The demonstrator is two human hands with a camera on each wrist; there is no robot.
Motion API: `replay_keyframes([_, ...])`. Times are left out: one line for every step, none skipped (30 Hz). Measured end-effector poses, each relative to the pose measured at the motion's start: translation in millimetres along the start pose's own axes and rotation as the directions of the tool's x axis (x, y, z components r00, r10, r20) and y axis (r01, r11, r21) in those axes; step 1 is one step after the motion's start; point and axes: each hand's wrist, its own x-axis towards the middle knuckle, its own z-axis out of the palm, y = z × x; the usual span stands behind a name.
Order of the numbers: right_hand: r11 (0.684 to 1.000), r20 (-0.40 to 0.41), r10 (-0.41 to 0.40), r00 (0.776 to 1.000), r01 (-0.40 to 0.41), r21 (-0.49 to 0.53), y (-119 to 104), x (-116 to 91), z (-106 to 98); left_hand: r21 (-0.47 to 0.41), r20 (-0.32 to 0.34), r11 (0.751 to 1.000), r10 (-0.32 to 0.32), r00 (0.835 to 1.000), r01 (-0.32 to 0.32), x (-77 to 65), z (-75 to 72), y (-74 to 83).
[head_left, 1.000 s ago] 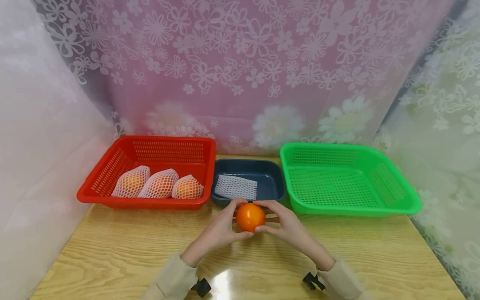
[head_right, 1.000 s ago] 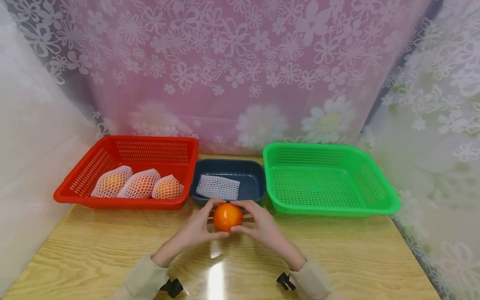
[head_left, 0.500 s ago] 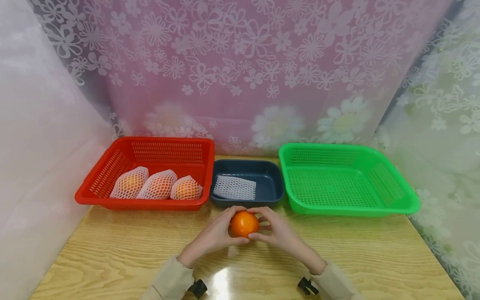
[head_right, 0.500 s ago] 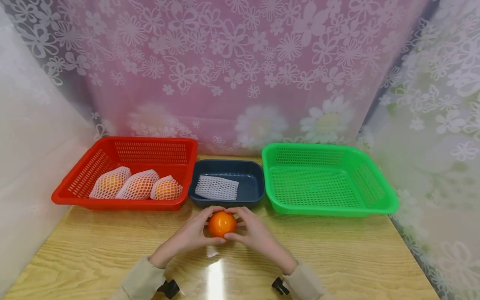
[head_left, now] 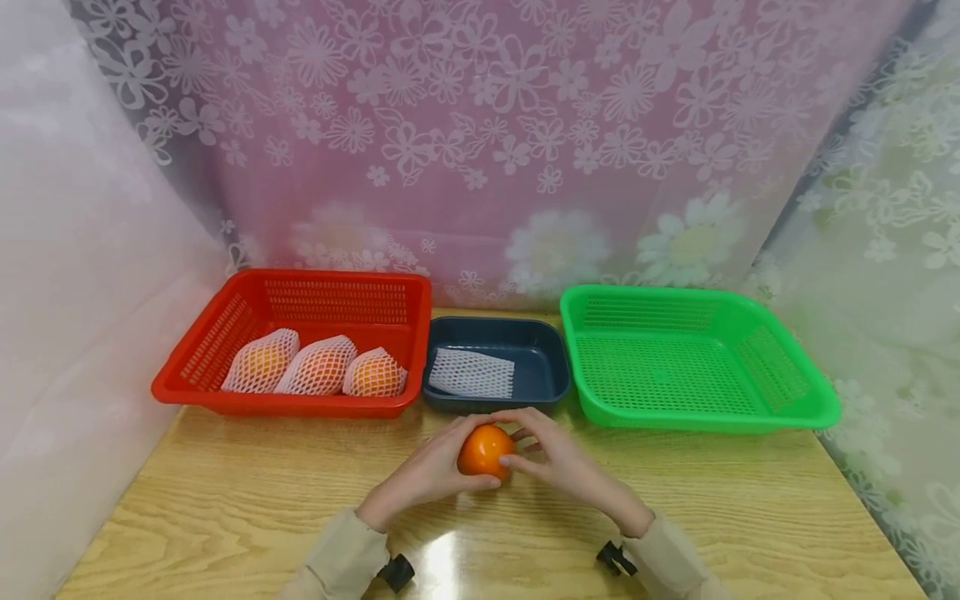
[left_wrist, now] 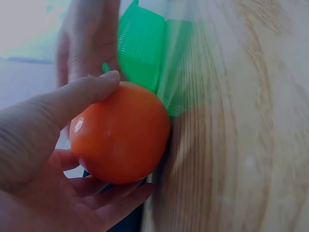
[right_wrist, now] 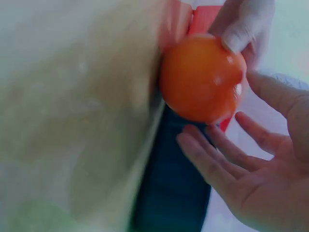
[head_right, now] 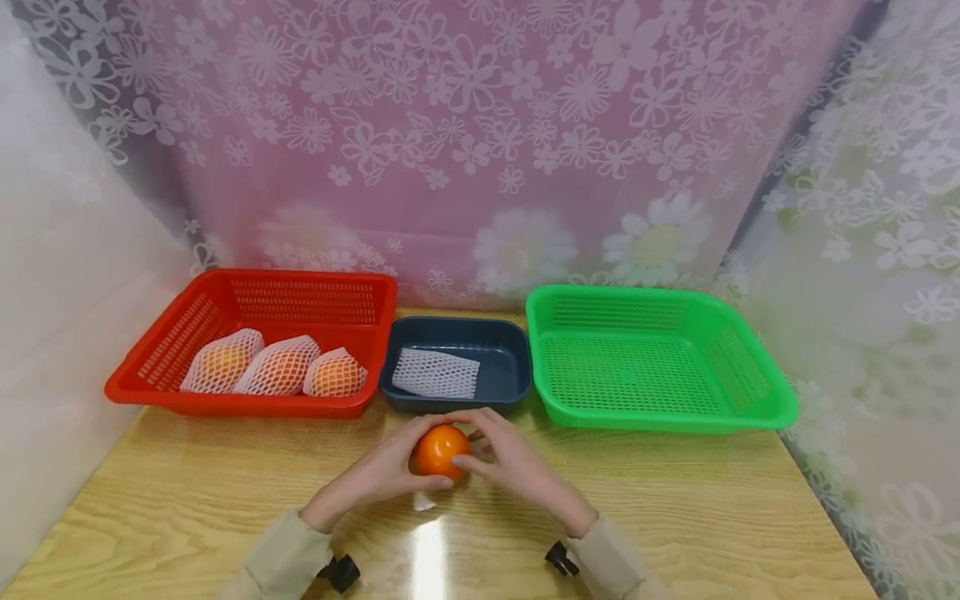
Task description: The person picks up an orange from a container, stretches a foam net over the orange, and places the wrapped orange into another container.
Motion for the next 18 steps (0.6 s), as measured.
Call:
replay_keyframes([1.000, -0.029, -0.015, 0.999, 0.015, -0.019, -1.7, 3.1, -4.1, 0.000, 0.002, 1.000, -0.001, 1.000, 0.001, 0.6, -0.2, -0.2])
replay_keyframes([0.999, -0.063, -0.029, 0.998, 0.027, -0.036, -3.6, 6.8, -8.6, -0.003, 0.003, 1.000, -0.001, 1.000, 0.001, 1.1, -0.3, -0.4])
replay_keyframes([0.998, -0.101, -0.035, 0.994, 0.030, -0.054, -5.3, 11.2, -13.1, -0.001, 0.004, 1.000, -0.002, 1.000, 0.002, 1.5, -0.4, -0.7])
replay_keyframes([0.997, -0.139, -0.037, 0.990, 0.026, -0.078, -6.6, 16.1, -17.4, 0.003, 0.002, 1.000, 0.001, 1.000, -0.001, 1.7, -0.4, -0.9])
replay_keyframes([0.995, -0.172, -0.035, 0.985, 0.018, -0.098, -7.3, 21.3, -21.2, 0.007, 0.001, 1.000, 0.006, 1.000, -0.006, 1.7, -0.4, -1.0])
replay_keyframes([0.992, -0.201, -0.033, 0.979, 0.008, -0.124, -7.1, 27.2, -24.2, 0.013, 0.000, 1.000, 0.010, 1.000, -0.010, 1.8, -0.3, -1.3])
replay_keyframes([0.988, -0.225, -0.028, 0.974, -0.006, -0.152, -6.6, 33.2, -26.5, 0.018, -0.001, 1.000, 0.014, 1.000, -0.014, 1.8, -0.2, -1.3])
replay_keyframes([0.984, -0.242, -0.018, 0.970, -0.026, -0.177, -4.7, 39.3, -27.8, 0.022, -0.001, 1.000, 0.017, 1.000, -0.017, 1.8, 0.1, -1.4])
replay_keyframes([0.979, -0.252, -0.003, 0.968, -0.049, -0.200, -1.9, 45.7, -28.1, 0.025, 0.000, 1.000, 0.018, 1.000, -0.018, 1.7, 0.3, -1.4])
replay_keyframes([0.971, -0.256, 0.010, 0.967, -0.070, -0.227, 1.7, 51.9, -27.8, 0.025, 0.003, 0.999, 0.019, 1.000, -0.019, 1.7, 0.6, -1.4])
replay_keyframes([0.962, -0.256, 0.026, 0.966, -0.093, -0.256, 6.0, 58.2, -26.7, 0.024, 0.005, 1.000, 0.018, 1.000, -0.018, 1.6, 0.9, -1.3])
replay_keyframes([0.951, -0.250, 0.050, 0.967, -0.123, -0.284, 10.3, 64.3, -25.2, 0.022, 0.007, 1.000, 0.015, 1.000, -0.016, 1.7, 1.2, -1.3])
replay_keyframes([0.939, -0.241, 0.076, 0.968, -0.151, -0.310, 14.9, 70.0, -23.5, 0.018, 0.010, 1.000, 0.013, 1.000, -0.013, 1.7, 1.6, -1.3])
replay_keyframes([0.926, -0.229, 0.106, 0.968, -0.180, -0.333, 19.7, 75.6, -21.6, 0.019, 0.010, 1.000, 0.011, 1.000, -0.011, 1.8, 2.0, -1.4])
replay_keyframes([0.912, -0.218, 0.136, 0.966, -0.208, -0.353, 24.1, 80.9, -19.9, 0.020, 0.009, 1.000, 0.009, 1.000, -0.010, 1.9, 2.4, -1.4])
replay_keyframes([0.898, -0.206, 0.165, 0.965, -0.233, -0.372, 28.1, 86.2, -18.1, 0.021, 0.008, 1.000, 0.010, 1.000, -0.010, 1.8, 2.7, -1.7])
replay_keyframes([0.886, -0.193, 0.192, 0.962, -0.254, -0.388, 31.9, 91.0, -16.5, 0.021, 0.005, 1.000, 0.013, 1.000, -0.013, 1.7, 2.9, -1.9])
replay_keyframes([0.874, -0.179, 0.217, 0.960, -0.272, -0.403, 35.2, 95.2, -15.1, 0.024, 0.001, 1.000, 0.016, 1.000, -0.016, 1.6, 3.3, -2.2])
